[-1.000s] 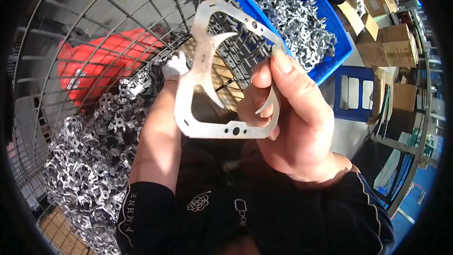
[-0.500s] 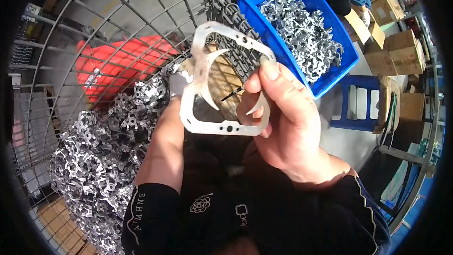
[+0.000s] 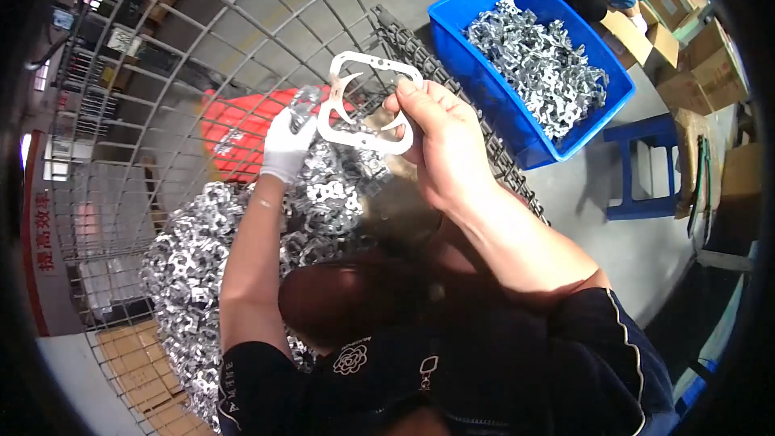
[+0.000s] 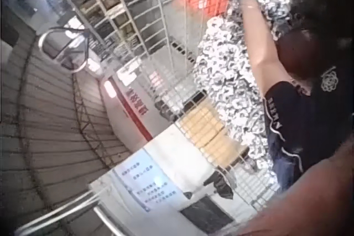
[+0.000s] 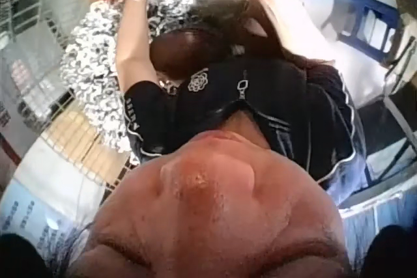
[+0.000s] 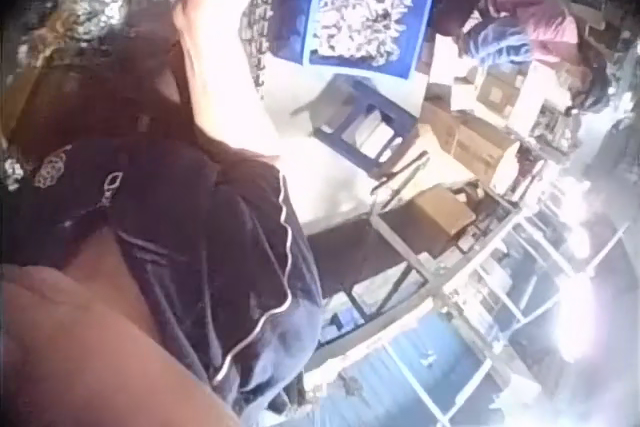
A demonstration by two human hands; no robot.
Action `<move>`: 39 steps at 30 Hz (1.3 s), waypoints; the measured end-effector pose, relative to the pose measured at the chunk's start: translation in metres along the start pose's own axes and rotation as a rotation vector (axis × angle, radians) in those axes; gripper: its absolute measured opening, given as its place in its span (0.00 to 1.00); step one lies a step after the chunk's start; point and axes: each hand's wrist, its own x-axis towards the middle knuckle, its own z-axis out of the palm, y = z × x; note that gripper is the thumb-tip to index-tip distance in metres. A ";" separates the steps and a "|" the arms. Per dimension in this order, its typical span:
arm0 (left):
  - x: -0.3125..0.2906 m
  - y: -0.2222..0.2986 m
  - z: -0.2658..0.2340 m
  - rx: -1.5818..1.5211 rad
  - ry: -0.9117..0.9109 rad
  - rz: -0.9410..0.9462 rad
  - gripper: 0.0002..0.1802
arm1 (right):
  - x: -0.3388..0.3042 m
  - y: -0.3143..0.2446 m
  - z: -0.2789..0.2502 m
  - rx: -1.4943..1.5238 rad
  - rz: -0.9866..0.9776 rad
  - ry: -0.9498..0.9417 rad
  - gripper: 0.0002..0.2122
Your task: The person repeatedly picks up metal parts from a wire bin by hand and fits a metal template frame against the top of each part.
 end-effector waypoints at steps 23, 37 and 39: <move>-0.092 0.161 -0.032 -1.797 -0.189 -0.396 0.25 | -0.020 0.013 -0.010 -0.286 0.076 -0.431 0.09; -0.096 0.162 -0.029 -1.590 -0.161 -0.242 0.38 | -0.019 0.013 -0.009 -0.501 0.043 -0.331 0.10; -0.094 0.161 -0.028 -1.544 -0.158 -0.212 0.41 | -0.013 0.024 -0.012 -0.476 0.004 -0.310 0.09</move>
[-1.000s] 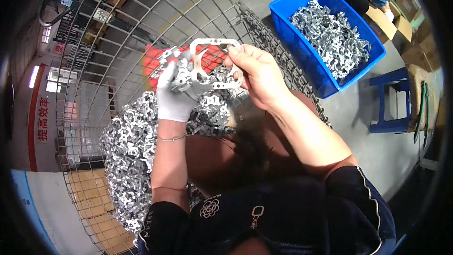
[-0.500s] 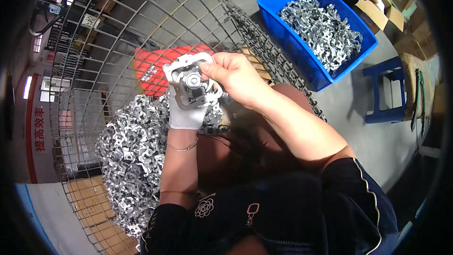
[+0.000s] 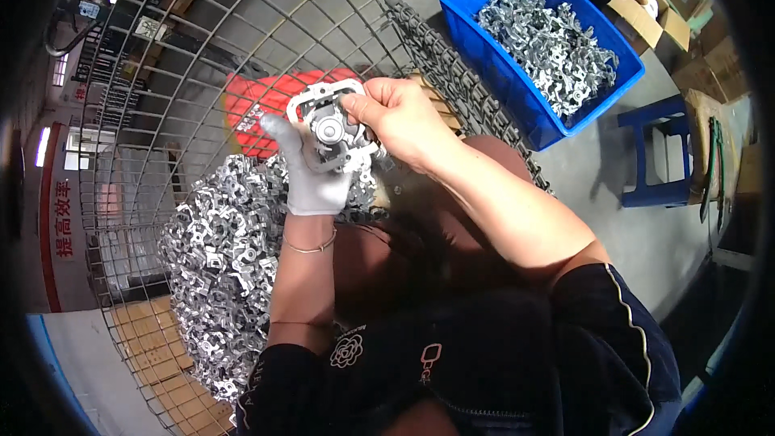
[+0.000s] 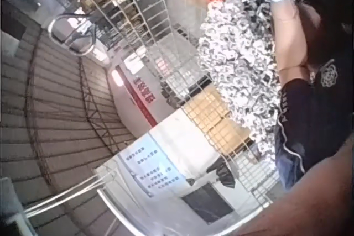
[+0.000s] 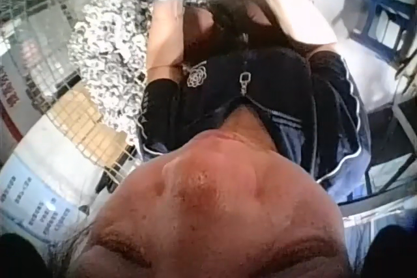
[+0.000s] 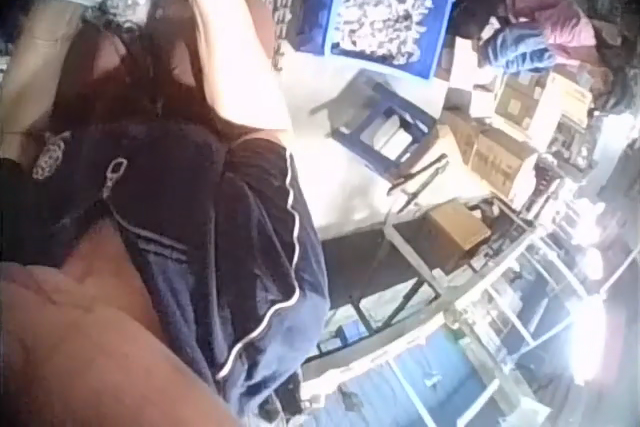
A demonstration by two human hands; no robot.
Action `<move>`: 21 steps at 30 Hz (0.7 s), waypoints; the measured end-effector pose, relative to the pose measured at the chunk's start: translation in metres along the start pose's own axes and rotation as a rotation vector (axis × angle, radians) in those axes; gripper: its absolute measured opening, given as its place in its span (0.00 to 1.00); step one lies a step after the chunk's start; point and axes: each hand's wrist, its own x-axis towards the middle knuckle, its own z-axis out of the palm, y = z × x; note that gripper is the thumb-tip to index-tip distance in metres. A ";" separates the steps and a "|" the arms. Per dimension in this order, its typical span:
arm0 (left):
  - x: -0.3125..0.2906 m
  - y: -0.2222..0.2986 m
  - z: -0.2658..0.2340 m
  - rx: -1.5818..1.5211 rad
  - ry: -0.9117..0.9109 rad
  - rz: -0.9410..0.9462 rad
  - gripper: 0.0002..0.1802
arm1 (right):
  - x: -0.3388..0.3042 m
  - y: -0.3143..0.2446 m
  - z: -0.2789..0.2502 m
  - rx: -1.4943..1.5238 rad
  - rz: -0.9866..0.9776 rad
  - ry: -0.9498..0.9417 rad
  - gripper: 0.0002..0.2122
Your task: The person repeatedly picks up metal parts from a wire bin by hand and fits a metal template frame against the top of each part.
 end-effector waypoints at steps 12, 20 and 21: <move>0.025 -0.005 0.010 -0.336 -0.028 -0.182 0.35 | 0.000 0.000 -0.001 0.290 -0.090 0.116 0.09; 0.099 -0.018 0.026 -0.358 -0.515 -0.252 0.27 | -0.012 -0.013 -0.012 0.308 -0.356 0.276 0.07; 0.114 -0.010 0.049 -0.194 -0.387 -0.364 0.31 | -0.010 -0.009 -0.021 0.330 -0.344 0.301 0.07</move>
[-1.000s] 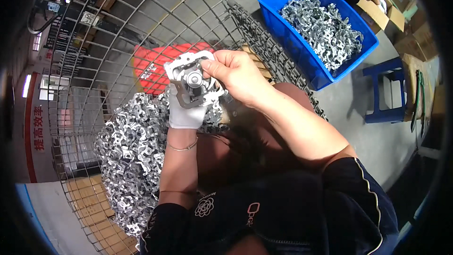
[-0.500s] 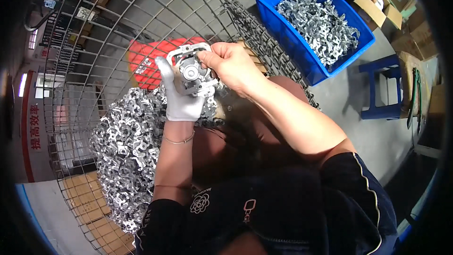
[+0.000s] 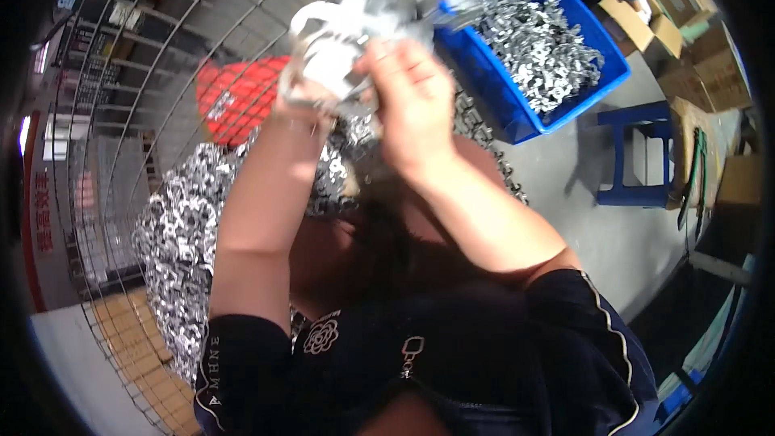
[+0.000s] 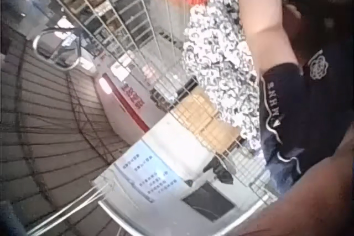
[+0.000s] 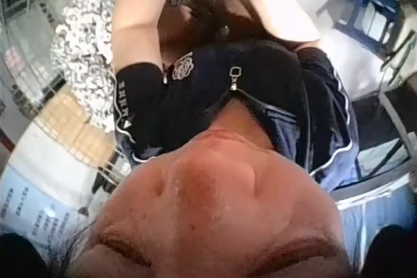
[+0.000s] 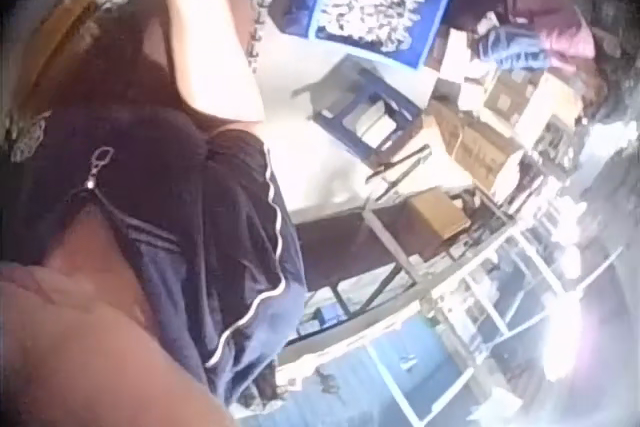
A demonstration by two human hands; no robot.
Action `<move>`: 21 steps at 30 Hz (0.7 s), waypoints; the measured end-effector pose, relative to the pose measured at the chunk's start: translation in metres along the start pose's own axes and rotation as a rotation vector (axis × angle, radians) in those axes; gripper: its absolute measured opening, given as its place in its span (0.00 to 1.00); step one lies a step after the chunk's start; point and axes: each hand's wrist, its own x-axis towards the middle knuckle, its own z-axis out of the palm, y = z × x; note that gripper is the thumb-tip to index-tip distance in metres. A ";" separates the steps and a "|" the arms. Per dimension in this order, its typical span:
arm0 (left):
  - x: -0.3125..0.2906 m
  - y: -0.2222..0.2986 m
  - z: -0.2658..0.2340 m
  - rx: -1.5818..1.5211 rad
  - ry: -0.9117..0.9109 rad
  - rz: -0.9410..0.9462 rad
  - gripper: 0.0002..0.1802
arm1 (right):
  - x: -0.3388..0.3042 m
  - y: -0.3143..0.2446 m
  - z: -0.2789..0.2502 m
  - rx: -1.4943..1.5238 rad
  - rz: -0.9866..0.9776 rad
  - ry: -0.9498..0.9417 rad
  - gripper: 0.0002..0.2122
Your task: The person repeatedly picks up metal parts from a wire bin by hand and fits a metal template frame against the top of each part.
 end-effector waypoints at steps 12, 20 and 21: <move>-0.077 0.016 -0.202 2.110 0.720 -0.344 0.35 | 0.018 -0.011 0.007 0.039 0.079 0.068 0.07; -0.137 -0.055 -0.264 2.287 0.276 -0.841 0.31 | 0.019 -0.002 0.019 -0.199 0.067 0.105 0.11; -0.128 -0.053 -0.256 2.310 0.165 -0.877 0.25 | 0.020 -0.001 0.019 -0.198 0.092 0.118 0.11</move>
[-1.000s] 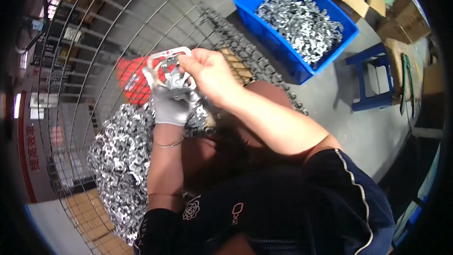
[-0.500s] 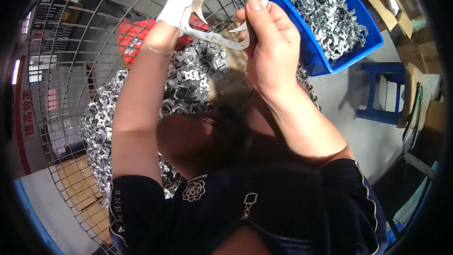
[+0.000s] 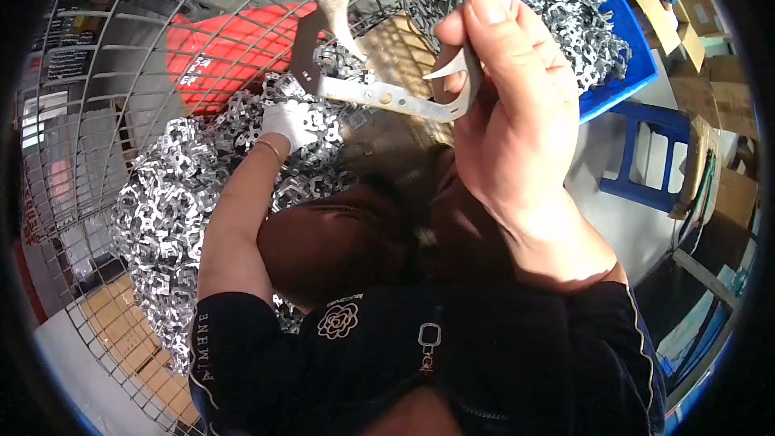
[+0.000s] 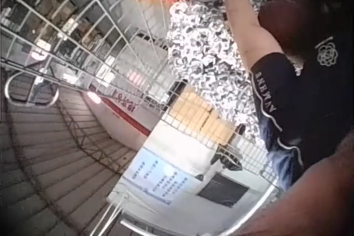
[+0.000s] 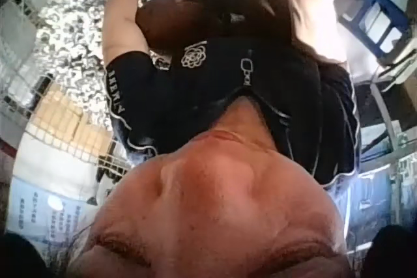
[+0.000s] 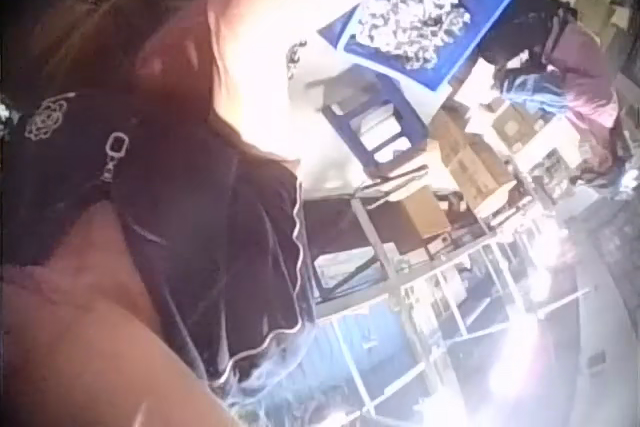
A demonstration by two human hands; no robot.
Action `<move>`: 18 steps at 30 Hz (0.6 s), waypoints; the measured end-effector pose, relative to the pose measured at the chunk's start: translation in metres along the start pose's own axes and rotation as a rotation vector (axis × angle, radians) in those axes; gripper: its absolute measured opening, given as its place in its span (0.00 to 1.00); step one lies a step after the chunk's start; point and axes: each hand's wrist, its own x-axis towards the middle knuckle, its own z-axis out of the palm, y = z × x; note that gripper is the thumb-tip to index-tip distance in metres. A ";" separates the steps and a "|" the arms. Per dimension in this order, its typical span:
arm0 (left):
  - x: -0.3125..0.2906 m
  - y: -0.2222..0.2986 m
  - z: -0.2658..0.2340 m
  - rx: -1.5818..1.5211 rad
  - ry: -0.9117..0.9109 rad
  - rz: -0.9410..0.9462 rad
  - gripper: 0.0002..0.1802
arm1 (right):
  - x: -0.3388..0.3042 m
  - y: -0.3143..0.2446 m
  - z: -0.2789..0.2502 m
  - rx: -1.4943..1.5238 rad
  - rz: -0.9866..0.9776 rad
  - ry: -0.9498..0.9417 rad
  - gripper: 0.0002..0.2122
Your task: The person repeatedly picks up metal parts from a wire bin by hand and fits a metal template frame against the top of each part.
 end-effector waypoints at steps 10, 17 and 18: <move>-0.005 -0.012 0.026 -0.033 0.218 0.030 0.18 | 0.000 0.004 -0.005 0.154 0.040 -0.180 0.07; -0.033 -0.044 -0.038 -1.236 0.978 -0.173 0.21 | -0.007 0.008 0.002 0.145 0.024 -0.201 0.08; -0.044 -0.055 -0.043 -1.536 0.871 -0.194 0.20 | -0.010 0.008 0.005 0.161 0.018 -0.225 0.08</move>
